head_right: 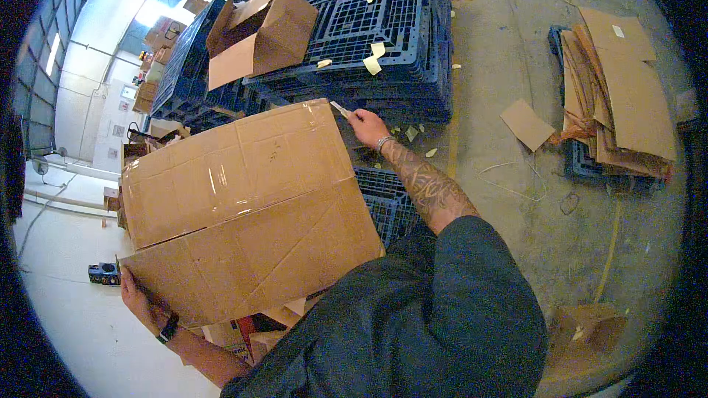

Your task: Break down cardboard boxes using a utility knife in a warehouse.

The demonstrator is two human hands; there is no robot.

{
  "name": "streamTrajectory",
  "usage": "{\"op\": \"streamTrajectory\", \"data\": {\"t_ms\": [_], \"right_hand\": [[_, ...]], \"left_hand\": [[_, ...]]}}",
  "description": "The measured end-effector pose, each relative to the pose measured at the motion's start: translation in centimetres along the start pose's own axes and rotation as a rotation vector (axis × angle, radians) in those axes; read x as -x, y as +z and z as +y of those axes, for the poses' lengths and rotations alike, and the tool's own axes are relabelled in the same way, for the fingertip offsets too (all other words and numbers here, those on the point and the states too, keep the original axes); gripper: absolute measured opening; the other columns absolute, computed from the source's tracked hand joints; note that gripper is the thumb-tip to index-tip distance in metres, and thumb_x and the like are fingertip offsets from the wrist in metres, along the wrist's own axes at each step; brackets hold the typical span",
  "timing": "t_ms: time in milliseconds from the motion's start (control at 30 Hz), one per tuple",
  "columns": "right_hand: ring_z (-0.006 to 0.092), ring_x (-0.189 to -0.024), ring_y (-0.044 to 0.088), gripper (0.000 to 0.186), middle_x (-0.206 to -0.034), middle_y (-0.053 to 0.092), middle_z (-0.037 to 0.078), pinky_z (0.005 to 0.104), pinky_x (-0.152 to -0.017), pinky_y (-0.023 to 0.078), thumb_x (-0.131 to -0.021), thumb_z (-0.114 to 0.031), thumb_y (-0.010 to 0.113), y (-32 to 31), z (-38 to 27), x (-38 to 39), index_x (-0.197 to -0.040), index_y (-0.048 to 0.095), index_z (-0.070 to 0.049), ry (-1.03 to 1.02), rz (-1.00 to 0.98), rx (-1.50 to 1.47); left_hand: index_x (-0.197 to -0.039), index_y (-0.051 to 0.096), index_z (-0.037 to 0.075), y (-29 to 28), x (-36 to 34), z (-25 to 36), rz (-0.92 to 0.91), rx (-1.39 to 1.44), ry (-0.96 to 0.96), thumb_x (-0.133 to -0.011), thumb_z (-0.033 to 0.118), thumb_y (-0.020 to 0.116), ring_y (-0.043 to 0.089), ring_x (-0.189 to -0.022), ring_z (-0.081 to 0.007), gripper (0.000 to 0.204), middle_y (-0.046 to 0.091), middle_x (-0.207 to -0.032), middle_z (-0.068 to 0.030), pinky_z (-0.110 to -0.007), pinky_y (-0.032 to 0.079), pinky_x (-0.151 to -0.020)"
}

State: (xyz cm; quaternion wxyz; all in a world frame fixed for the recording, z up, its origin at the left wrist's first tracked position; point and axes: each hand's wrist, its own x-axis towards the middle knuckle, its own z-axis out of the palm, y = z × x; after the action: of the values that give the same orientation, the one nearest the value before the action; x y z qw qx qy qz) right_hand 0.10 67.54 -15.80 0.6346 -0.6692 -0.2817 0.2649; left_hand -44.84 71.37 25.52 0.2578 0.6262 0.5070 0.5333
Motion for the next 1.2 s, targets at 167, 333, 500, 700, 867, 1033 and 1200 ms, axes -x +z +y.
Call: {"op": "streamTrajectory", "data": {"t_ms": [167, 333, 500, 700, 867, 1033, 1200], "right_hand": [[0.0320, -0.076, 0.064, 0.039, -0.082, 0.066, 0.017, 0.0410, -0.068, 0.048, -0.094, -0.043, 0.053, 0.3, -0.2, -0.8, -0.095, 0.065, -0.006, 0.024, -0.003, 0.032], [0.0160, -0.063, 0.054, 0.040, -0.068, 0.056, 0.008, 0.0346, -0.060, 0.044, -0.098, -0.037, 0.051, 0.6, -1.1, 0.9, -0.085, 0.061, -0.001, -0.037, 0.040, 0.029], [0.0329, -0.071, 0.062, 0.040, -0.078, 0.064, 0.017, 0.0414, -0.065, 0.047, -0.095, -0.042, 0.052, 0.0, -0.8, 2.8, -0.092, 0.064, -0.004, 0.004, 0.023, 0.068], [0.0249, -0.064, 0.057, 0.037, -0.072, 0.060, 0.015, 0.0389, -0.061, 0.044, -0.094, -0.040, 0.054, -1.5, -0.7, 5.7, -0.090, 0.064, -0.004, -0.150, -0.191, 0.071], [0.0215, -0.062, 0.050, 0.036, -0.069, 0.056, 0.013, 0.0388, -0.061, 0.043, -0.097, -0.037, 0.052, -2.9, -0.5, 10.7, -0.089, 0.060, -0.004, -0.084, -0.348, 0.093], [0.0193, -0.074, 0.055, 0.035, -0.080, 0.060, 0.013, 0.0368, -0.068, 0.045, -0.098, -0.037, 0.049, -4.1, 1.4, 14.2, -0.101, 0.061, -0.004, -0.115, -0.622, 0.203], [0.0286, -0.090, 0.065, 0.039, -0.103, 0.069, 0.016, 0.0422, -0.079, 0.049, -0.097, -0.037, 0.050, -4.4, 5.3, 21.4, -0.115, 0.063, -0.005, -0.222, -1.074, 0.465]], "left_hand": [[-0.116, 0.055, -0.004, 0.6, 0.5, 0.2, 0.001, 0.075, -0.039, -0.098, 0.030, 0.055, 0.063, -0.094, -0.0248, 0.038, 0.062, -0.112, -0.0150, -0.037, 0.051, -0.083], [-0.122, 0.054, -0.005, 0.2, 0.3, -0.1, -0.023, 0.053, -0.062, -0.100, 0.029, 0.050, 0.061, -0.098, -0.0238, 0.041, 0.063, -0.113, -0.0152, -0.036, 0.051, -0.083], [-0.123, 0.054, -0.006, -0.2, -0.4, -0.5, -0.072, 0.025, -0.070, -0.100, 0.029, 0.049, 0.060, -0.100, -0.0220, 0.042, 0.062, -0.116, -0.0151, -0.035, 0.049, -0.087], [-0.122, 0.055, -0.007, -0.7, -0.9, -1.5, -0.070, -0.020, -0.022, -0.100, 0.028, 0.049, 0.060, -0.101, -0.0218, 0.042, 0.062, -0.117, -0.0158, -0.035, 0.048, -0.088], [-0.122, 0.055, -0.008, -1.1, -0.9, -2.1, -0.084, 0.069, -0.070, -0.099, 0.029, 0.050, 0.060, -0.102, -0.0224, 0.044, 0.062, -0.116, -0.0160, -0.034, 0.048, -0.089], [-0.123, 0.054, -0.008, -1.8, -0.2, -1.3, -0.127, -0.003, -0.004, -0.099, 0.030, 0.049, 0.060, -0.103, -0.0254, 0.045, 0.062, -0.114, -0.0164, -0.036, 0.048, -0.089], [-0.121, 0.055, -0.004, -0.7, 1.2, 0.9, 0.016, 0.054, 0.150, -0.100, 0.030, 0.044, 0.059, -0.096, -0.0235, 0.041, 0.061, -0.111, -0.0140, -0.036, 0.048, -0.086]]}}
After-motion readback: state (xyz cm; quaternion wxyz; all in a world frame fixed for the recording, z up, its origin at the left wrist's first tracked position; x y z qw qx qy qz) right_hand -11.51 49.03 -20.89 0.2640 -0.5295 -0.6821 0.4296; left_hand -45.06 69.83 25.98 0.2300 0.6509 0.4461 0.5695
